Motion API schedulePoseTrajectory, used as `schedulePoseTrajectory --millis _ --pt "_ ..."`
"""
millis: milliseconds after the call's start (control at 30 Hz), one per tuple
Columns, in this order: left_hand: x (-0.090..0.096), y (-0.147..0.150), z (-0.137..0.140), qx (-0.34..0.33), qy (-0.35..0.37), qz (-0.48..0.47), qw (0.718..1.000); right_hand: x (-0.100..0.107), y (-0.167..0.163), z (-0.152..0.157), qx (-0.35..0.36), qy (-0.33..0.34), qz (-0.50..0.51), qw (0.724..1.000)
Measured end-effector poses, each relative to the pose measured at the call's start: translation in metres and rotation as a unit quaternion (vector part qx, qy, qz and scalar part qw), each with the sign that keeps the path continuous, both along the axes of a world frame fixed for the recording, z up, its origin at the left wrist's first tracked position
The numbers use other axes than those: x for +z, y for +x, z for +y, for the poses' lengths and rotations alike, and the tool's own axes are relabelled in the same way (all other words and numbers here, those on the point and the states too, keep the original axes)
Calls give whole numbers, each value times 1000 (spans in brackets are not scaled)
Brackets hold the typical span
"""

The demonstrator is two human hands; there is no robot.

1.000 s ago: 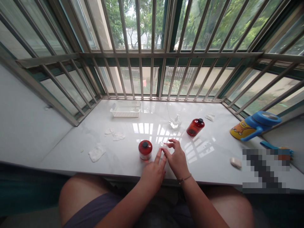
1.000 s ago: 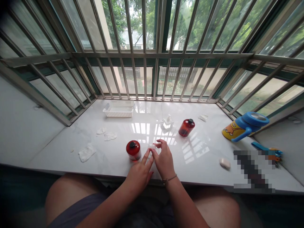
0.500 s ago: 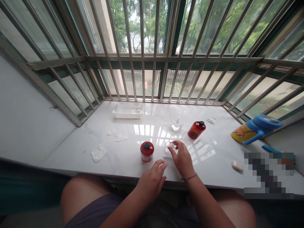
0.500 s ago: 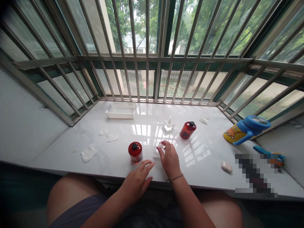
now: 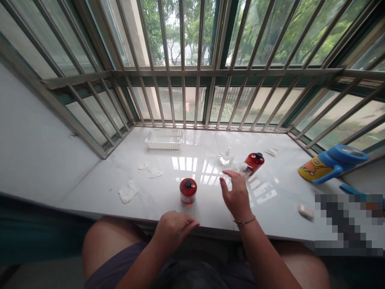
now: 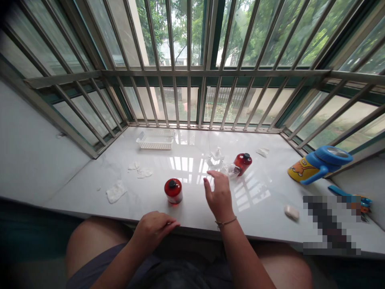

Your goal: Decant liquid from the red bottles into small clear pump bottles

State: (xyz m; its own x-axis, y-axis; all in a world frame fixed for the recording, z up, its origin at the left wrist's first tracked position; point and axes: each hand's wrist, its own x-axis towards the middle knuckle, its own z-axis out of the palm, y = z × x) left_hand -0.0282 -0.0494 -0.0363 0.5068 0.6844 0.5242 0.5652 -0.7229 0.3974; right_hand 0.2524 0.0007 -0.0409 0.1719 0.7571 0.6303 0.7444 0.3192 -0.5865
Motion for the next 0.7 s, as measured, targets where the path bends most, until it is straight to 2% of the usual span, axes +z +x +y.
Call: schedulePoseTrajectory --millis 167,367,533,700 --pt "8 -8 0 25 45 14 999 1 -66 -14 152 -50 56 986" --pt "11 -2 -8 -14 48 18 999 -6 -109 5 191 -138 120 964" --pt "11 -2 -6 -23 57 39 997 -3 -100 -1 198 -124 128 964" --pt "7 -10 0 -13 57 54 997 -3 -51 -28 138 -122 118 976"
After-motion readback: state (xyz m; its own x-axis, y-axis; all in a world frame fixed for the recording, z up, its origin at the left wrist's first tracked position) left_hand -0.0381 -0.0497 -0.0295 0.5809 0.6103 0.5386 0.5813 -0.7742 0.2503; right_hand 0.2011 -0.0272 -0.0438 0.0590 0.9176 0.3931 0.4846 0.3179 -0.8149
